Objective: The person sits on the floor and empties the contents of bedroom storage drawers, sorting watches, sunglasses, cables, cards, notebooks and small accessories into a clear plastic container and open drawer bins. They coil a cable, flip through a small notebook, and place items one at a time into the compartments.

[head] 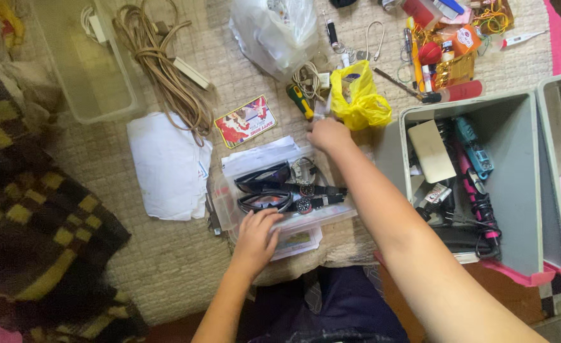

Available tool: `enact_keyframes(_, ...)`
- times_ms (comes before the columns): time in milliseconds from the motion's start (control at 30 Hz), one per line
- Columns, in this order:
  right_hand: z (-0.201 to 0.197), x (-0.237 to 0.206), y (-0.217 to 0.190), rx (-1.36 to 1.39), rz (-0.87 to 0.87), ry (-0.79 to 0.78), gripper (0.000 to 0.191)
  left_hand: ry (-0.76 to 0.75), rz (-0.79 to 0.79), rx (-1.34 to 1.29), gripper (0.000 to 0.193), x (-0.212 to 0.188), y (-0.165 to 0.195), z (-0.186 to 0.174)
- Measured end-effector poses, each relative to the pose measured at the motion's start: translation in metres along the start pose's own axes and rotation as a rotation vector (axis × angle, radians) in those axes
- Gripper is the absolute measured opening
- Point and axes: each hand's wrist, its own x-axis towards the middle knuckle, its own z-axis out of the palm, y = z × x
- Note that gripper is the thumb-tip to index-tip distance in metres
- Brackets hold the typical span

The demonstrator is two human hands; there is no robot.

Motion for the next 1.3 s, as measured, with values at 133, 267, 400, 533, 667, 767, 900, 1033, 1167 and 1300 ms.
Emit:
enact_keyframes(133,-0.004,0.008,0.007,-0.167,0.079,-0.011,0.044,0.219,-0.113,0.000,0.045,0.006,-0.004,0.002)
enact_keyframes(267,-0.015,-0.004,0.016,-0.018,0.000,0.312,0.021,0.373,-0.399,0.018,0.074,0.004,-0.026,-0.008)
enact_keyframes(400,-0.031,-0.023,0.024,0.174,-0.026,0.356,0.023,0.311,-0.439,0.041,0.067,-0.009,-0.046,-0.019)
enact_keyframes(533,-0.023,-0.024,0.020,0.149,-0.046,0.144,0.028,0.258,-0.437,0.104,0.068,-0.014,-0.058,-0.018)
enact_keyframes(667,0.005,-0.030,0.011,0.140,-0.045,0.038,0.039,0.232,-0.465,-0.107,0.075,-0.009,-0.066,-0.008)
enact_keyframes(767,0.019,-0.038,0.010,0.012,-0.038,0.089,0.038,0.182,-0.443,0.044,0.075,-0.008,-0.067,-0.002)
enact_keyframes(900,0.015,-0.038,0.003,0.104,0.063,0.004,0.030,0.119,-0.375,0.164,0.064,-0.010,-0.067,-0.003)
enact_keyframes(1033,0.022,-0.024,-0.030,-0.043,-0.166,0.345,0.023,0.080,-0.352,0.178,0.051,-0.009,-0.072,-0.009)
enact_keyframes(1167,0.031,0.014,-0.075,0.414,0.001,0.231,0.038,0.121,-0.318,0.140,0.043,-0.008,-0.079,-0.012)
enact_keyframes(1300,0.036,0.045,-0.102,0.299,0.044,0.370,0.052,0.103,-0.353,0.116,0.037,-0.009,-0.082,-0.013)
